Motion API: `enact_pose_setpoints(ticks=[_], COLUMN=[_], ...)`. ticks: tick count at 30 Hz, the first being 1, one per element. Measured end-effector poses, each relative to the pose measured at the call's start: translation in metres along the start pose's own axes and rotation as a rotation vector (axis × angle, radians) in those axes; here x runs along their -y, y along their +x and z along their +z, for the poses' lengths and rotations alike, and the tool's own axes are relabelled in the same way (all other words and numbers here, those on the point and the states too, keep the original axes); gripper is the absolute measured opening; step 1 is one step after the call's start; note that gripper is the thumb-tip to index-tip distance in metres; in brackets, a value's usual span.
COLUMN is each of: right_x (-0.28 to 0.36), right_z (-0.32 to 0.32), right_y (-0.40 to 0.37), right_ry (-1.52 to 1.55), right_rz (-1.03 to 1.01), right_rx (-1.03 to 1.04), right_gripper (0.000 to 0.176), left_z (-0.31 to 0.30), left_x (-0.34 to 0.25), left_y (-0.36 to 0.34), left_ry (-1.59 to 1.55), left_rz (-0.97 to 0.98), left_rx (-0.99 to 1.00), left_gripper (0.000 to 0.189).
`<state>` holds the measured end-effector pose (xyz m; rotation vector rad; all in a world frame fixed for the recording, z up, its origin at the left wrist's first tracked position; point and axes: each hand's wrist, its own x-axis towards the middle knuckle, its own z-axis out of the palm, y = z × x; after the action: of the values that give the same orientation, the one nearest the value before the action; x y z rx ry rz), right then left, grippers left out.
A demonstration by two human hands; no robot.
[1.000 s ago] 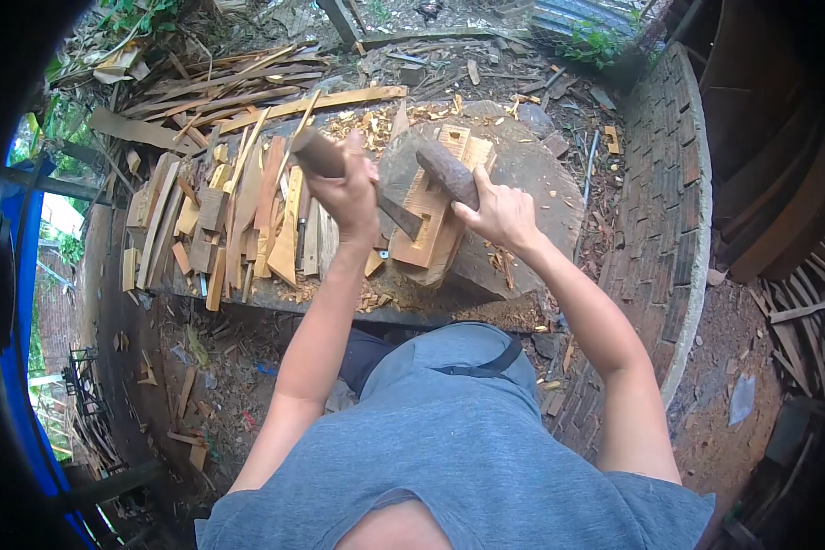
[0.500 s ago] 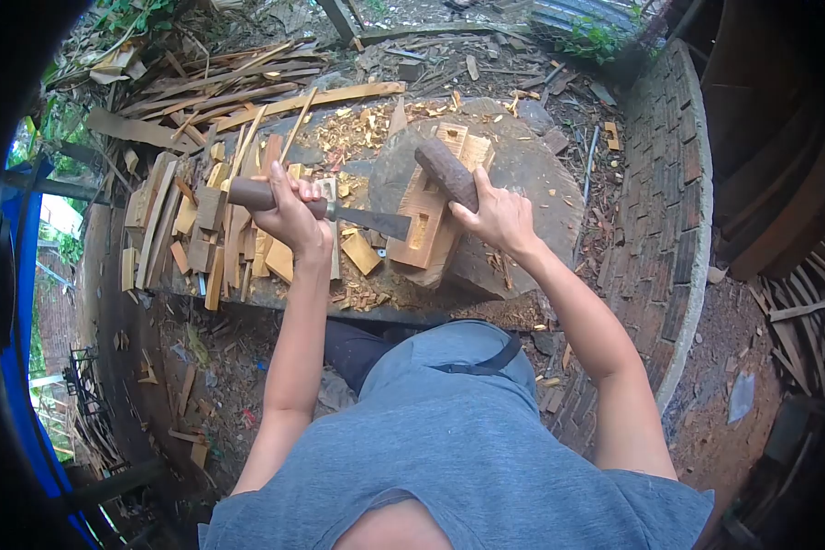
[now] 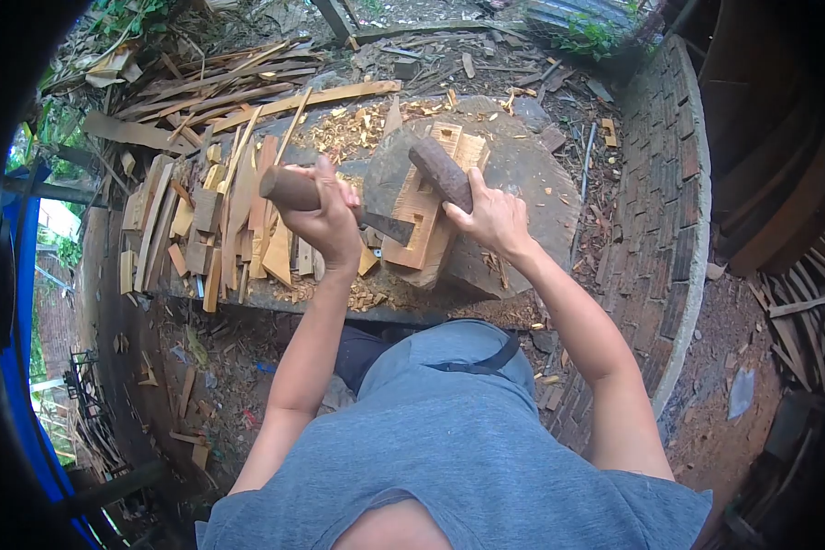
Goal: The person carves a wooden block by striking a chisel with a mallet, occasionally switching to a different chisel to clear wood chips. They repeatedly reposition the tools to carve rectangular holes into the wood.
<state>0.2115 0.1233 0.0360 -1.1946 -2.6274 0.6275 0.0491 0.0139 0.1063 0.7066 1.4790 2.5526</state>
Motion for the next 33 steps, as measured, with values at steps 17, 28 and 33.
enact_pose_setpoints(ticks=[17, 28, 33], right_x=[0.063, 0.142, 0.137], right_z=[-0.117, -0.166, -0.133], right_y=[0.024, 0.017, 0.024], right_ry=[0.817, -0.122, -0.168], right_rz=[-0.192, -0.621, -0.573], right_rx=[0.105, 0.054, 0.232], right_gripper=[0.061, 0.057, 0.054], left_z=[-0.002, -0.027, -0.053], left_x=[0.022, 0.039, 0.063], left_y=[0.004, 0.026, 0.030], left_ry=[0.269, 0.275, 0.059], left_rz=[0.056, 0.137, 0.112], left_rx=[0.019, -0.154, -0.160], left_gripper=[0.032, 0.059, 0.056])
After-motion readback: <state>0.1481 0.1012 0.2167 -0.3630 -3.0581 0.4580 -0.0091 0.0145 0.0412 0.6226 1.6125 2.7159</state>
